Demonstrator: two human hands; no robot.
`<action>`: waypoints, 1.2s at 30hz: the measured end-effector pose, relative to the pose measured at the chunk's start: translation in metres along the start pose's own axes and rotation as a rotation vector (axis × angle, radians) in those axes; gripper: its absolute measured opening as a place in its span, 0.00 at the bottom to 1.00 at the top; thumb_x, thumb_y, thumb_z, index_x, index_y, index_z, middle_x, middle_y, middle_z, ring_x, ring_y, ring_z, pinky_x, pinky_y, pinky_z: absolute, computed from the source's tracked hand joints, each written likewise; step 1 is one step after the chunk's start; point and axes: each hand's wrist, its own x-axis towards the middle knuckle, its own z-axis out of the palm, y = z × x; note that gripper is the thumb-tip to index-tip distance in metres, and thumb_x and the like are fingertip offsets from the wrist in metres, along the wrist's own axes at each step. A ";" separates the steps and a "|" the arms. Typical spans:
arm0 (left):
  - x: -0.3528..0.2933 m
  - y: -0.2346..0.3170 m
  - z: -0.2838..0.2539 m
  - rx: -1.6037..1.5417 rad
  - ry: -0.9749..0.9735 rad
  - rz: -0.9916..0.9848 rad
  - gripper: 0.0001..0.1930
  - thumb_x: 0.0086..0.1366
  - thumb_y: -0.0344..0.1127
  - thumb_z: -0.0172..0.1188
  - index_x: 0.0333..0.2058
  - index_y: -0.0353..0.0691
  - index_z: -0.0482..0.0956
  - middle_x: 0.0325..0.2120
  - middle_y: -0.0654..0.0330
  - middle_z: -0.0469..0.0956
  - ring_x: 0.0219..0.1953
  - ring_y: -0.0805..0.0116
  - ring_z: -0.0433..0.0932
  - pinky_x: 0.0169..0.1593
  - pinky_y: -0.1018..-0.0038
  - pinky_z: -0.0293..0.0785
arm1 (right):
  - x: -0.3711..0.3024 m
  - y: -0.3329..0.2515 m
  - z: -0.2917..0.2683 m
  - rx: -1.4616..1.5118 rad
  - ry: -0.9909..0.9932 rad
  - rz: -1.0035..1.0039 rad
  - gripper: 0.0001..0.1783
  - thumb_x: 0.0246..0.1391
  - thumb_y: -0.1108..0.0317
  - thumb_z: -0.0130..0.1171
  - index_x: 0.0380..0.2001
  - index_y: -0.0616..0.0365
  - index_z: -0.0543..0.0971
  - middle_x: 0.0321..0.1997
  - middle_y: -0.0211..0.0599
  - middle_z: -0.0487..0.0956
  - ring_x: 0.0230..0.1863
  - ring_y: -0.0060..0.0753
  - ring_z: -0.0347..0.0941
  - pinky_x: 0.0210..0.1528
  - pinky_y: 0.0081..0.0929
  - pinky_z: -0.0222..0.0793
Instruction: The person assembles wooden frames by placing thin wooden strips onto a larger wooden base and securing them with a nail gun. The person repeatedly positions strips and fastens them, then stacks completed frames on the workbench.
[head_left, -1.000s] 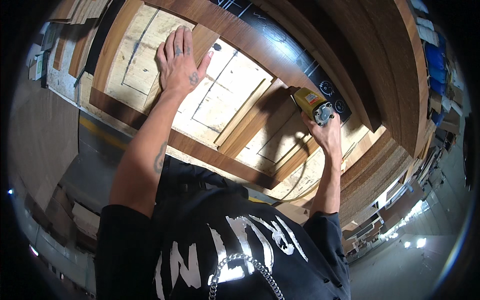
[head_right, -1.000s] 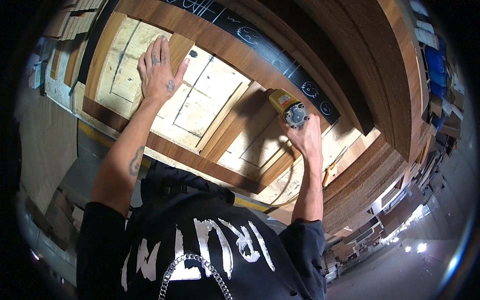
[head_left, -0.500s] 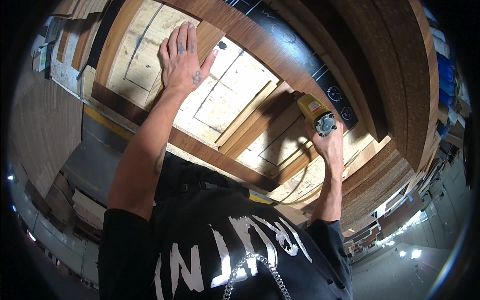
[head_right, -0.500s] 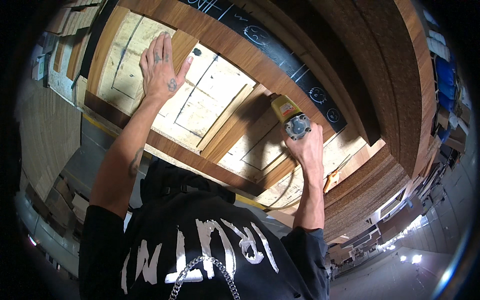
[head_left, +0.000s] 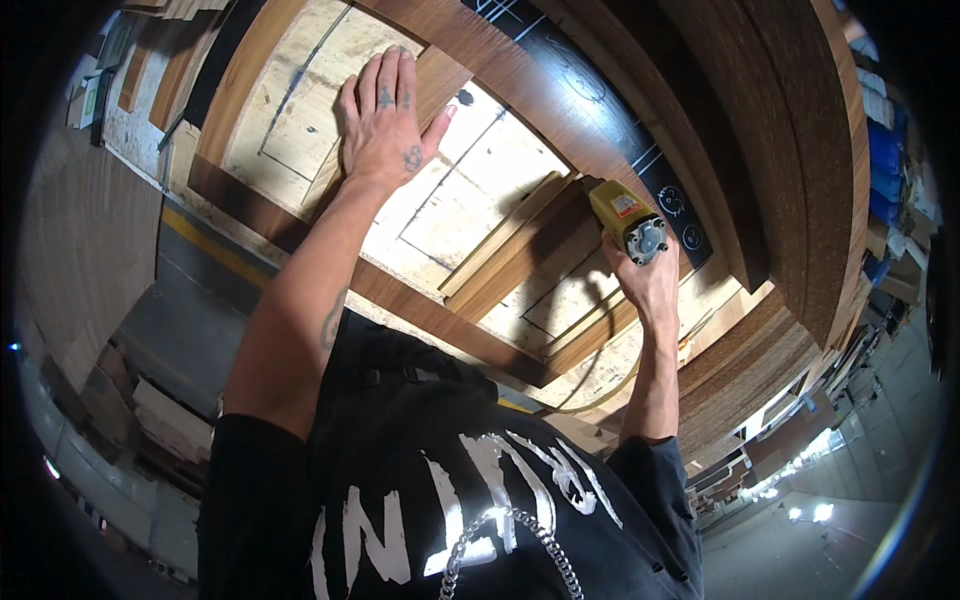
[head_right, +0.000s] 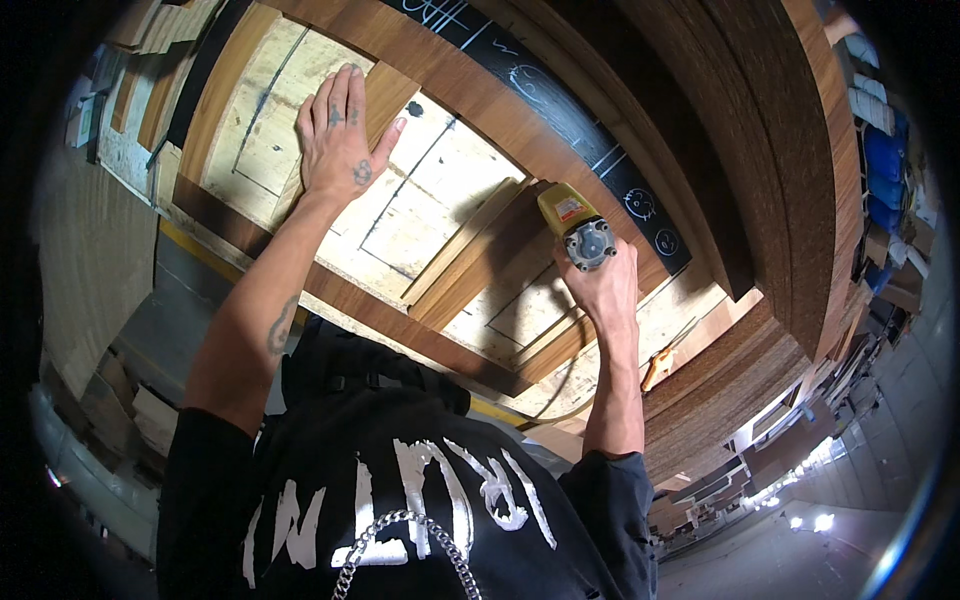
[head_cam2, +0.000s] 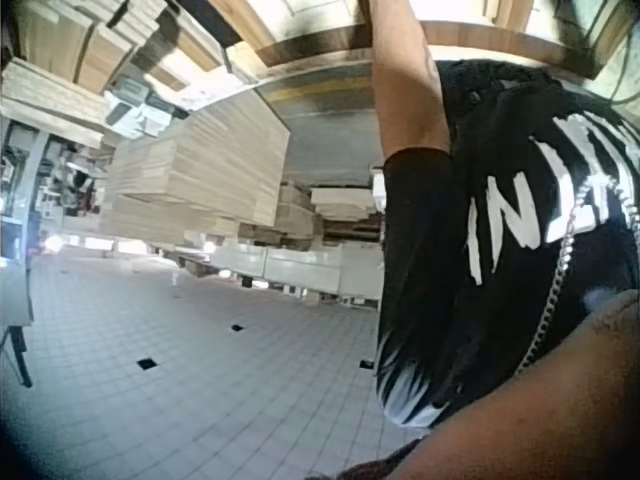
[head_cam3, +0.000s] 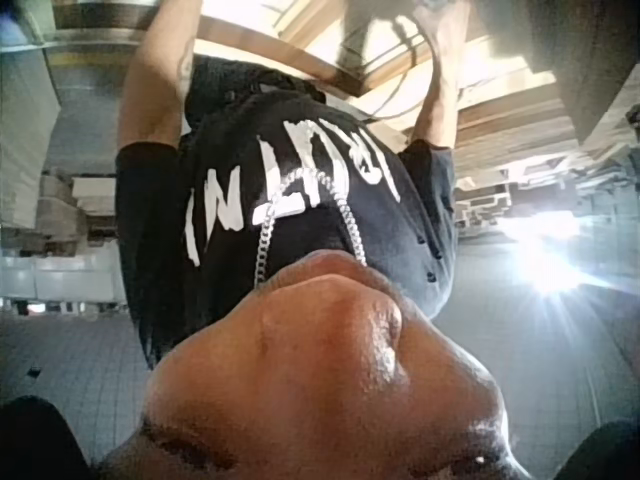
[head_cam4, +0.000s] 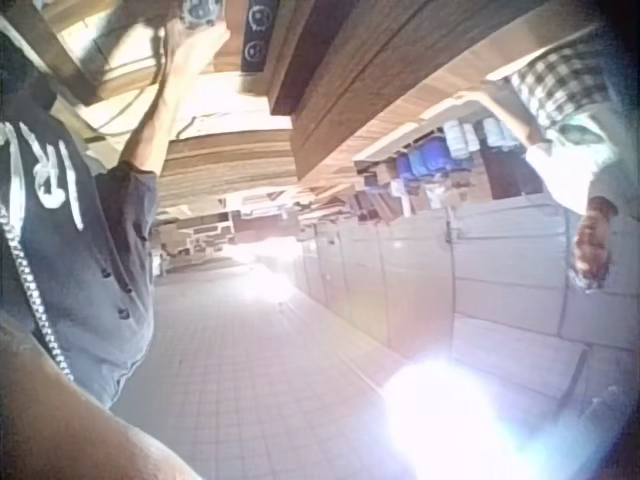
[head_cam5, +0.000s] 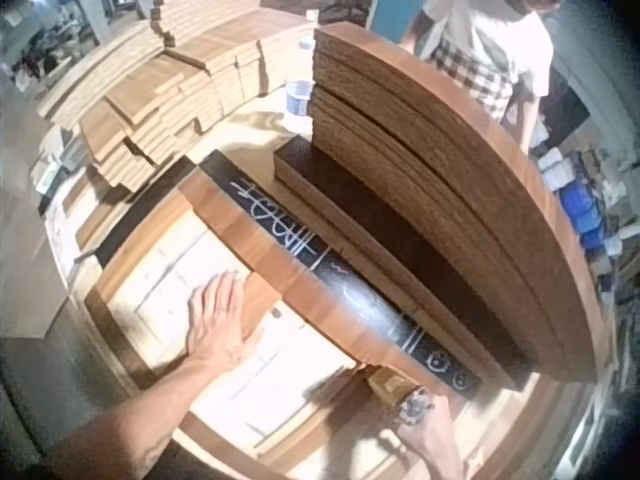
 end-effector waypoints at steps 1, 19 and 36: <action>0.001 -0.001 0.000 0.008 -0.006 0.000 0.43 0.72 0.63 0.48 0.72 0.33 0.54 0.72 0.47 0.55 0.74 0.52 0.50 0.75 0.52 0.42 | -0.001 -0.002 0.000 -0.001 0.009 0.003 0.16 0.49 0.64 0.69 0.36 0.67 0.86 0.31 0.55 0.85 0.36 0.49 0.86 0.41 0.38 0.80; 0.009 -0.004 -0.031 0.207 -0.365 0.089 0.47 0.70 0.58 0.51 0.73 0.27 0.46 0.74 0.40 0.46 0.76 0.44 0.44 0.74 0.43 0.37 | 0.036 -0.122 0.026 0.060 0.047 -0.030 0.16 0.50 0.65 0.67 0.37 0.68 0.85 0.31 0.51 0.86 0.33 0.43 0.85 0.41 0.38 0.80; 0.001 -0.011 -0.002 -0.329 -0.165 0.050 0.41 0.70 0.46 0.52 0.72 0.27 0.48 0.74 0.37 0.42 0.78 0.43 0.37 0.76 0.43 0.29 | 0.076 -0.178 0.053 -0.097 -0.040 0.003 0.21 0.48 0.64 0.71 0.45 0.63 0.86 0.37 0.53 0.86 0.40 0.52 0.82 0.48 0.45 0.77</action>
